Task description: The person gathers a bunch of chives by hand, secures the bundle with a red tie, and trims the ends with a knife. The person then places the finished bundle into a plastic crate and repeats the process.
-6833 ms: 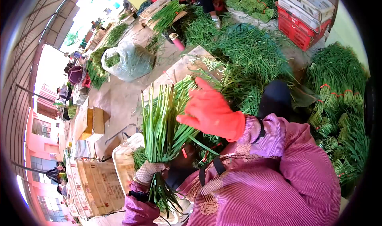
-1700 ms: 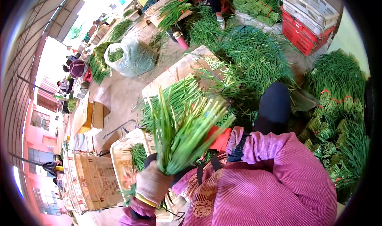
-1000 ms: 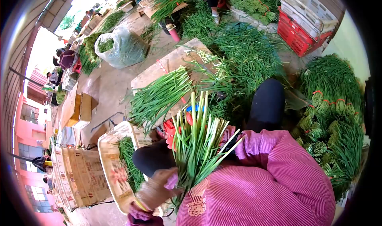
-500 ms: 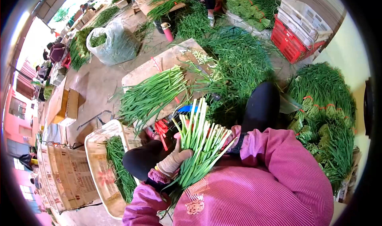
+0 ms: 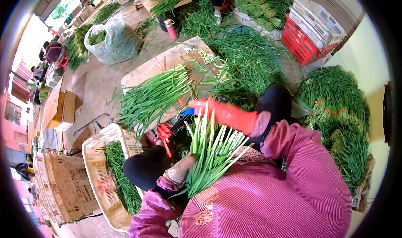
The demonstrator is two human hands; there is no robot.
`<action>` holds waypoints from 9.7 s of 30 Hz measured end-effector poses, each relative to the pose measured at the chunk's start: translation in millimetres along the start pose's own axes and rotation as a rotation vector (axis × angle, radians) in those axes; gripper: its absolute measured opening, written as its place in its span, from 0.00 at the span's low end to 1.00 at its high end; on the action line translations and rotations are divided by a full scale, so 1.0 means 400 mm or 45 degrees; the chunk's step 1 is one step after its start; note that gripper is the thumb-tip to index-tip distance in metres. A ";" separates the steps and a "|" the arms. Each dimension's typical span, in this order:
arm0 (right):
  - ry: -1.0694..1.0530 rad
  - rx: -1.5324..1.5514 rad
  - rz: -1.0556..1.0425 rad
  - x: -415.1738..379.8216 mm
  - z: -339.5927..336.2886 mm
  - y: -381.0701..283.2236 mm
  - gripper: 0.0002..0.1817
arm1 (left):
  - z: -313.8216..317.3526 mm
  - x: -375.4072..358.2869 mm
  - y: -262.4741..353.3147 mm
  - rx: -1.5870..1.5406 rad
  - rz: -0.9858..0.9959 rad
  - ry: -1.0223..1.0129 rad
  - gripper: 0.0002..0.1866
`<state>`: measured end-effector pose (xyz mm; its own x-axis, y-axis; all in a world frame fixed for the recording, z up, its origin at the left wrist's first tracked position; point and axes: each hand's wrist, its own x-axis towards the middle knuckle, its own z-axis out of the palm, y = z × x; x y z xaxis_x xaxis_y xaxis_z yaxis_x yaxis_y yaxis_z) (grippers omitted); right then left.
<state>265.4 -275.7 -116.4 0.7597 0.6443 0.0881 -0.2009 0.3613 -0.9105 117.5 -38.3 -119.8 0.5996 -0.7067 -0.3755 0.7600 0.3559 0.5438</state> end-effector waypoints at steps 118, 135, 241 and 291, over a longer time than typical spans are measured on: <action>-0.576 -1.786 -0.525 -0.095 0.167 0.024 0.09 | 0.107 -0.025 -0.138 0.143 0.540 0.899 0.18; -0.600 -1.800 -0.325 -0.098 0.121 0.071 0.09 | 0.058 -0.030 -0.135 0.062 0.437 0.873 0.18; 0.492 -2.084 -0.380 -0.048 -0.011 0.010 0.06 | 0.032 -0.008 -0.126 0.010 0.298 0.906 0.15; 1.064 -2.474 -0.883 -0.046 -0.150 -0.269 0.15 | 0.016 -0.021 -0.138 -0.058 0.364 0.910 0.17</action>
<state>310.1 -366.7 -44.3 0.5376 0.2119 0.8161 0.4083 -0.9123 -0.0320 69.1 -55.9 -142.0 0.7785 -0.0223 -0.6273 0.5516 0.5012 0.6668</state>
